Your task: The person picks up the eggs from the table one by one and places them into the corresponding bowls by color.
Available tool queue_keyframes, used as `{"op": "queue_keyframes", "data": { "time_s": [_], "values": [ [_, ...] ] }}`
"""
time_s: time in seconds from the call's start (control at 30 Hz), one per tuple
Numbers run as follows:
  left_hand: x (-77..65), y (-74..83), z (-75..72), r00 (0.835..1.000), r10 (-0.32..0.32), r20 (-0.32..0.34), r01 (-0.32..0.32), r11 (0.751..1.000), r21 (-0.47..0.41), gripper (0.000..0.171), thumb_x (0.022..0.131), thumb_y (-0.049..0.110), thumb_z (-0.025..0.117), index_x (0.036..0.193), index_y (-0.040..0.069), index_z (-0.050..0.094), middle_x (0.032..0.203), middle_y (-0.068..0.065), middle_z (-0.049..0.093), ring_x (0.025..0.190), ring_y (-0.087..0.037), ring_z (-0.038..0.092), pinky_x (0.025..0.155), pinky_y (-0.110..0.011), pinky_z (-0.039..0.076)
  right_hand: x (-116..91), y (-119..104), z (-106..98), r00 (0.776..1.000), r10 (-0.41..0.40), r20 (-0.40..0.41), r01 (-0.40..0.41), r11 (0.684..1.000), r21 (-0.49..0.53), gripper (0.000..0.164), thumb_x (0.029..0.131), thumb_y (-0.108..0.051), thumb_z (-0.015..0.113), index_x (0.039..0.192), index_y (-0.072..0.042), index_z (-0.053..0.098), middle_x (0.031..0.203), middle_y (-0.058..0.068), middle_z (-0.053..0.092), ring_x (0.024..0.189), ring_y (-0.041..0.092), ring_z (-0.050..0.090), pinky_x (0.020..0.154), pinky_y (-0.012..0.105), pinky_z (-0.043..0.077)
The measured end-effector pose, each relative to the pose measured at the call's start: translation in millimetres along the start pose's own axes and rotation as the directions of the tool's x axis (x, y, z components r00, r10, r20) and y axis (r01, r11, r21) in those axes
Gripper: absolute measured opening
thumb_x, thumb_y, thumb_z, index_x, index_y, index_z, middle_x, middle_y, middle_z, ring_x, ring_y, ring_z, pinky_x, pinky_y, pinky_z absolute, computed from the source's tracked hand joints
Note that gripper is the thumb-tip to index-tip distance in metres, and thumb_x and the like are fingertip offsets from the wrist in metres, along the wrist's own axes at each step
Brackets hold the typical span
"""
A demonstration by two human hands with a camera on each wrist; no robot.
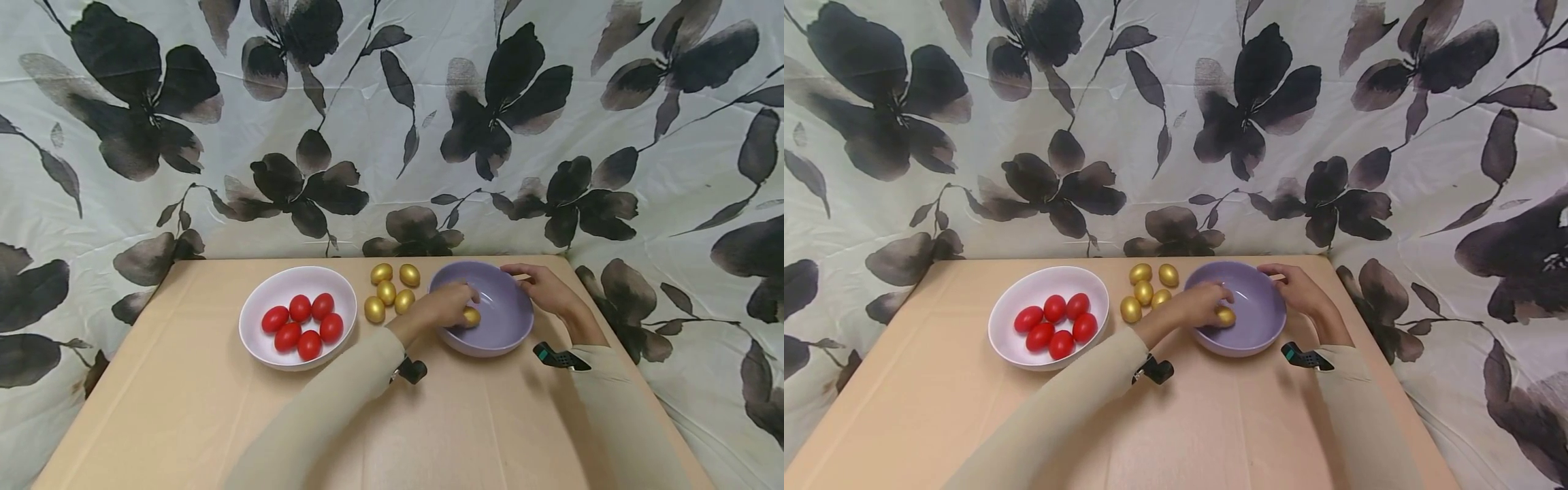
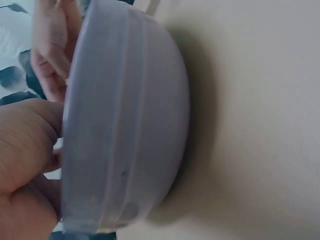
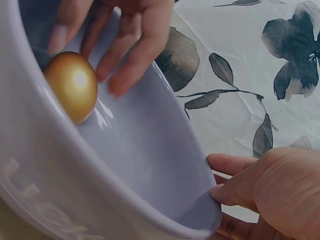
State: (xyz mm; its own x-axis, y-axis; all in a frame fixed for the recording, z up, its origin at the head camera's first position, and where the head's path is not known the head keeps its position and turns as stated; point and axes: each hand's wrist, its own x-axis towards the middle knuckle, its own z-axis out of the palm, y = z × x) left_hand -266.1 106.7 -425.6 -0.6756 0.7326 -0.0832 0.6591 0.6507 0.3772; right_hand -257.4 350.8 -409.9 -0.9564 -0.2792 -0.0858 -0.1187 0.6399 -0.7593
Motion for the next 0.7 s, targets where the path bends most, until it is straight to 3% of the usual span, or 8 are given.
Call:
{"op": "queue_keyframes", "data": {
  "time_s": [0.2, 0.3, 0.43, 0.6, 0.7],
  "values": [
    [-15.5, -14.1, -17.9, 0.994, 0.006, -0.110, -0.015, 0.997, -0.082, 0.048, 0.089, 0.016, 0.077, 0.135, 0.011, 0.065, 0.136, -0.006, 0.057, 0.127, -0.020, 0.052, 0.109, -0.029, 0.043, 5, 16, -1, 1.000, -0.014, -0.003, 0.014, 1.000, -0.004, 0.049, 0.100, 0.011, 0.037, 0.147, 0.002, 0.049, 0.150, 0.030, 0.044, 0.125, 0.053, 0.055, 0.101, 0.061, 0.050],
    [-25.2, -25.6, -29.7, 0.986, 0.001, -0.169, -0.022, 0.992, -0.126, 0.048, 0.088, 0.008, 0.075, 0.135, 0.010, 0.064, 0.136, -0.007, 0.054, 0.124, -0.019, 0.054, 0.105, -0.029, 0.047, 7, 22, -1, 1.000, -0.018, -0.004, 0.018, 1.000, 0.000, 0.049, 0.100, 0.011, 0.039, 0.146, 0.000, 0.051, 0.150, 0.029, 0.046, 0.125, 0.052, 0.056, 0.100, 0.060, 0.051],
    [-35.6, -42.9, -42.7, 0.972, -0.022, -0.234, -0.019, 0.985, -0.170, 0.048, 0.088, 0.006, 0.075, 0.135, 0.007, 0.063, 0.132, -0.008, 0.054, 0.121, -0.021, 0.054, 0.105, -0.032, 0.049, 4, 14, -1, 1.000, -0.021, -0.005, 0.021, 1.000, -0.003, 0.048, 0.100, 0.012, 0.039, 0.145, 0.003, 0.050, 0.149, 0.031, 0.045, 0.124, 0.053, 0.056, 0.099, 0.061, 0.051],
    [-43.9, -64.0, -52.1, 0.952, -0.087, -0.295, 0.032, 0.982, -0.186, 0.048, 0.087, 0.006, 0.074, 0.134, 0.007, 0.064, 0.130, -0.011, 0.056, 0.117, -0.024, 0.053, 0.105, -0.037, 0.048, 0, 1, 0, 1.000, -0.010, -0.003, 0.010, 1.000, -0.008, 0.047, 0.099, 0.013, 0.037, 0.145, 0.008, 0.048, 0.148, 0.035, 0.043, 0.124, 0.056, 0.054, 0.100, 0.063, 0.049],
    [-47.4, -75.4, -54.2, 0.936, -0.146, -0.320, 0.083, 0.975, -0.204, 0.051, 0.083, 0.006, 0.075, 0.133, 0.006, 0.064, 0.129, -0.014, 0.057, 0.115, -0.026, 0.052, 0.103, -0.039, 0.047, 5, 13, 1, 1.000, -0.006, -0.008, 0.006, 1.000, -0.010, 0.048, 0.100, 0.012, 0.037, 0.146, 0.005, 0.048, 0.150, 0.033, 0.044, 0.124, 0.054, 0.055, 0.101, 0.062, 0.050]
  ]
}}
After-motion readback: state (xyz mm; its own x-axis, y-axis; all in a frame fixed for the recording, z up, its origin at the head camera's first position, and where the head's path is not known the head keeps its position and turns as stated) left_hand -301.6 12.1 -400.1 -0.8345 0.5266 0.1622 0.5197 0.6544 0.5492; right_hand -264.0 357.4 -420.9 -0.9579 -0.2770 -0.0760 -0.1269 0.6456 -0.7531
